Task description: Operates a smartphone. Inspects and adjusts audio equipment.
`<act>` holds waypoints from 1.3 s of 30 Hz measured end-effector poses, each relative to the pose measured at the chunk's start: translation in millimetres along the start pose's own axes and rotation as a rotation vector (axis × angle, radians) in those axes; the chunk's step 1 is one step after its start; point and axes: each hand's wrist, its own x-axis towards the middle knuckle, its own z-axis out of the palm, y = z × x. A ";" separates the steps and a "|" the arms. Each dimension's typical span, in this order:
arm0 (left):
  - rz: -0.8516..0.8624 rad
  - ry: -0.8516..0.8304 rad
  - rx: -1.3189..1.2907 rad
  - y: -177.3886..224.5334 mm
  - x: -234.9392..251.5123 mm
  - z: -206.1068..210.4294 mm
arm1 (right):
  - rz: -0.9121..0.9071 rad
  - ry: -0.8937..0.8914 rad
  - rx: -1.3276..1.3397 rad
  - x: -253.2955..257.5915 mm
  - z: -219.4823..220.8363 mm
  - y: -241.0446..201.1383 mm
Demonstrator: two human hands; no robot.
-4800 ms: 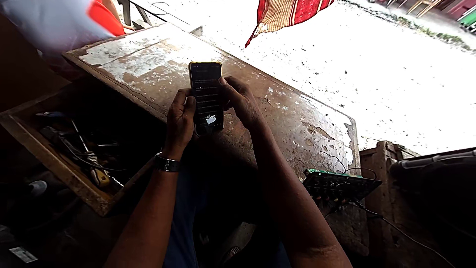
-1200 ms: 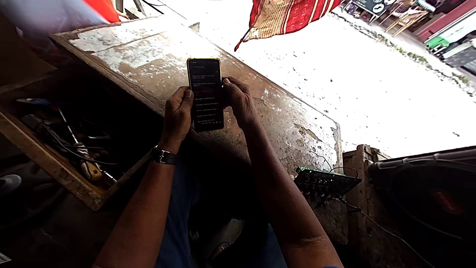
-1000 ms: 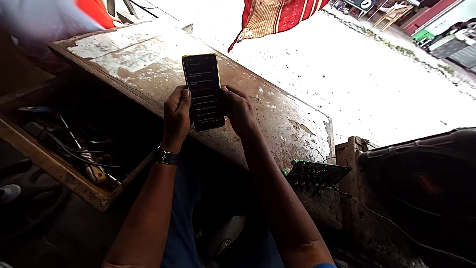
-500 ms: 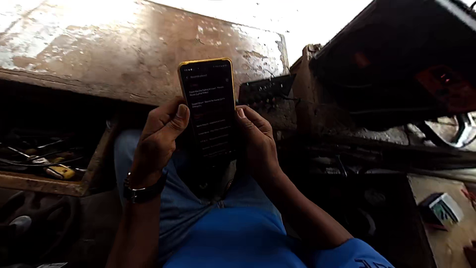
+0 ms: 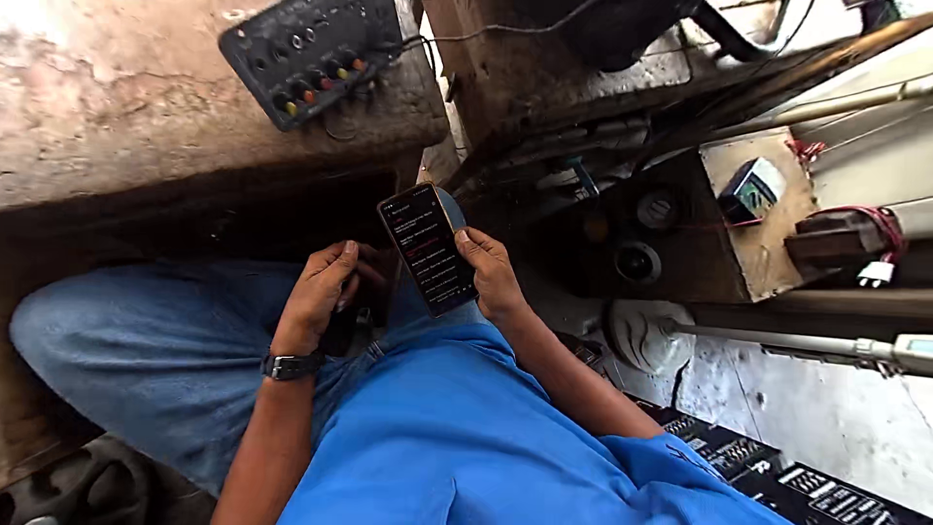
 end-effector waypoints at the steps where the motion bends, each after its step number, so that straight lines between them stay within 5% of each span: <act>1: -0.045 0.024 0.031 -3.1 -0.1 -0.4 | 0.030 0.020 0.005 -0.5 -4.2 4.9; 6: -0.152 0.079 0.012 -20.7 1.8 19.8 | 0.126 0.024 0.037 4.3 -1.1 23.6; 16: -0.060 0.194 -0.282 -32.2 22.7 42.9 | 0.201 -0.059 0.178 23.8 10.4 27.0; 39: -0.040 0.089 -0.336 -34.7 34.4 35.1 | 0.346 -0.236 0.539 49.2 -5.8 35.2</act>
